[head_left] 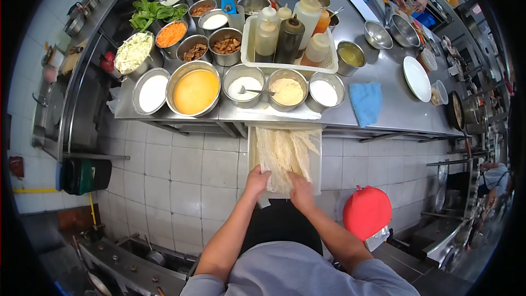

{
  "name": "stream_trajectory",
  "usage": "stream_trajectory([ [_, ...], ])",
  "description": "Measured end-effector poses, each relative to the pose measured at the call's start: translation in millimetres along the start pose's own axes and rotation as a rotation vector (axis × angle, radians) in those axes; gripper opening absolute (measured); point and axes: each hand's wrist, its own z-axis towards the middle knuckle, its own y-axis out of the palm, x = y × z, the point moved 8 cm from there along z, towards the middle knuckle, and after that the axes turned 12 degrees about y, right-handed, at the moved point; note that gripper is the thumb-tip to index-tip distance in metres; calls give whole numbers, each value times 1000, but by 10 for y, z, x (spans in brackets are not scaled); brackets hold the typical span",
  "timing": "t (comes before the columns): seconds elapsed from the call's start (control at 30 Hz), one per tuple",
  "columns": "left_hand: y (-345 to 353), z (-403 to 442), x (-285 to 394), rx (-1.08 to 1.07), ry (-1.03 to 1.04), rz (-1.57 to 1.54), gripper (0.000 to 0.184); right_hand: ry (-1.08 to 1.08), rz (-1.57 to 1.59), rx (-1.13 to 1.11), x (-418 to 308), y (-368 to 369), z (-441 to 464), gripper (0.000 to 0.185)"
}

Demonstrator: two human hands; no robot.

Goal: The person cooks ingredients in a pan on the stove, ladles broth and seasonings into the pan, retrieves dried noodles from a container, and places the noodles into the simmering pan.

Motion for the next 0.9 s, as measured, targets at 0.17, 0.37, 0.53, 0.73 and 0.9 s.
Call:
stream_trajectory([
  [0.17, 171, 4, 83, -80, 299, 432, 27, 221, 147, 155, 194, -403, 160, 68],
  [0.37, 626, -137, -46, 68, 392, 159, 29, 35, 247, 75, 133, -436, 149, 68],
  [0.53, 797, -191, -18, 89, 400, 150, 30, -50, 267, 3, 232, -393, 132, 60],
  [0.73, 380, -215, 163, 121, -32, -223, 36, 143, 211, 21, 423, -429, 134, 46],
  [0.9, 12, 420, -231, 23, -68, -124, 44, -30, -11, 92, 21, -210, 199, 49],
])
